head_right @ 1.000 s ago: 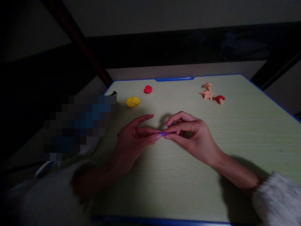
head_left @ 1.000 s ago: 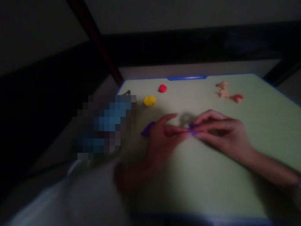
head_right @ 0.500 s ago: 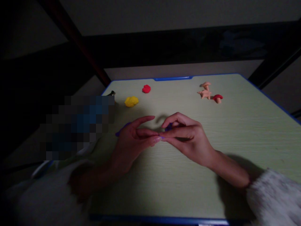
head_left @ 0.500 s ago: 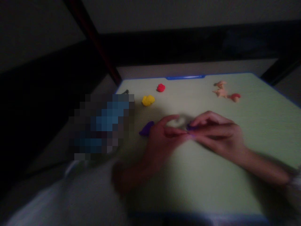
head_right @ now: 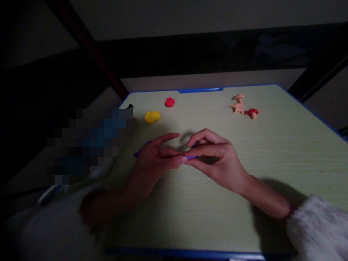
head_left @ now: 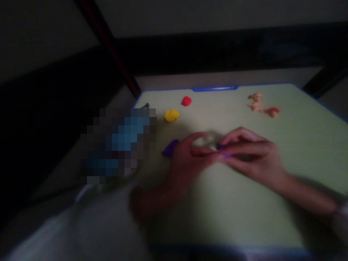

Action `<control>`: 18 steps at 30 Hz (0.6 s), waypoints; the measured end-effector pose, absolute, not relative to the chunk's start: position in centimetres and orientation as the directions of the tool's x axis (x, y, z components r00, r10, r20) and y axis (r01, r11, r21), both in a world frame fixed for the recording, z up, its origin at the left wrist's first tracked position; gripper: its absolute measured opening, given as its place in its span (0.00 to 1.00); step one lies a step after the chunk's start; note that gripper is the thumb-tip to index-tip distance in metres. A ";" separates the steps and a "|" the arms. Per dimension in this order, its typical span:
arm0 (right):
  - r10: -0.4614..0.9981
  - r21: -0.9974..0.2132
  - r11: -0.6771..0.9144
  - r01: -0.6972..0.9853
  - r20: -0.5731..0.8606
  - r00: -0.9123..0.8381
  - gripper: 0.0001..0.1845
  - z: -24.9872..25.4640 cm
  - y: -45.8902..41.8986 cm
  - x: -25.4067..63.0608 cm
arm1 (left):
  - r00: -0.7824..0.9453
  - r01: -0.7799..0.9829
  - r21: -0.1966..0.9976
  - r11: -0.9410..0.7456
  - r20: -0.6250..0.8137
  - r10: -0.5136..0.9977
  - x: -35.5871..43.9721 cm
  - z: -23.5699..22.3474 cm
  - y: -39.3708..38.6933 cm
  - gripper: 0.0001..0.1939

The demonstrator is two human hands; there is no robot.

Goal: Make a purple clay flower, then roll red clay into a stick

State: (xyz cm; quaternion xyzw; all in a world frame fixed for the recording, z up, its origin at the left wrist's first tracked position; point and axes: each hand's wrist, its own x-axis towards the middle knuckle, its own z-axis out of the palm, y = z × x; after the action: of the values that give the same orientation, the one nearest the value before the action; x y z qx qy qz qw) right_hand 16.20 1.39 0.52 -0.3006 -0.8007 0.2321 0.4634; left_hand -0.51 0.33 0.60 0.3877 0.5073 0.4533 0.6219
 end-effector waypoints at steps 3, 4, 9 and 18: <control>0.706 -0.674 0.698 0.240 0.594 -0.384 0.06 0.4 1.3 16.2 | 0.106 -0.155 0.943 0.296 -0.282 0.954 -0.6 0.6 0.4 0.32; 0.708 -0.682 0.695 0.229 0.592 -0.384 0.05 0.4 1.3 16.2 | 0.116 -0.151 0.942 0.300 -0.285 0.952 -0.7 0.6 0.4 0.33; 0.697 -0.682 0.701 0.209 0.593 -0.404 0.04 0.4 1.3 16.1 | 0.115 -0.138 0.936 0.324 -0.310 0.944 -0.7 0.6 0.6 0.34; 0.694 -0.631 0.719 0.291 0.620 -0.367 0.10 0.5 1.8 16.6 | 0.063 -0.207 0.934 0.291 -0.284 0.957 -0.6 0.7 0.5 0.29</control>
State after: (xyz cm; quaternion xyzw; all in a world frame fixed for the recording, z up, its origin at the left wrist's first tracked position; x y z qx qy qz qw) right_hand 16.63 1.77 0.54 -0.3083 -0.7986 0.2136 0.4707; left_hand -0.65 0.46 0.69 0.3729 0.5028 0.4644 0.6265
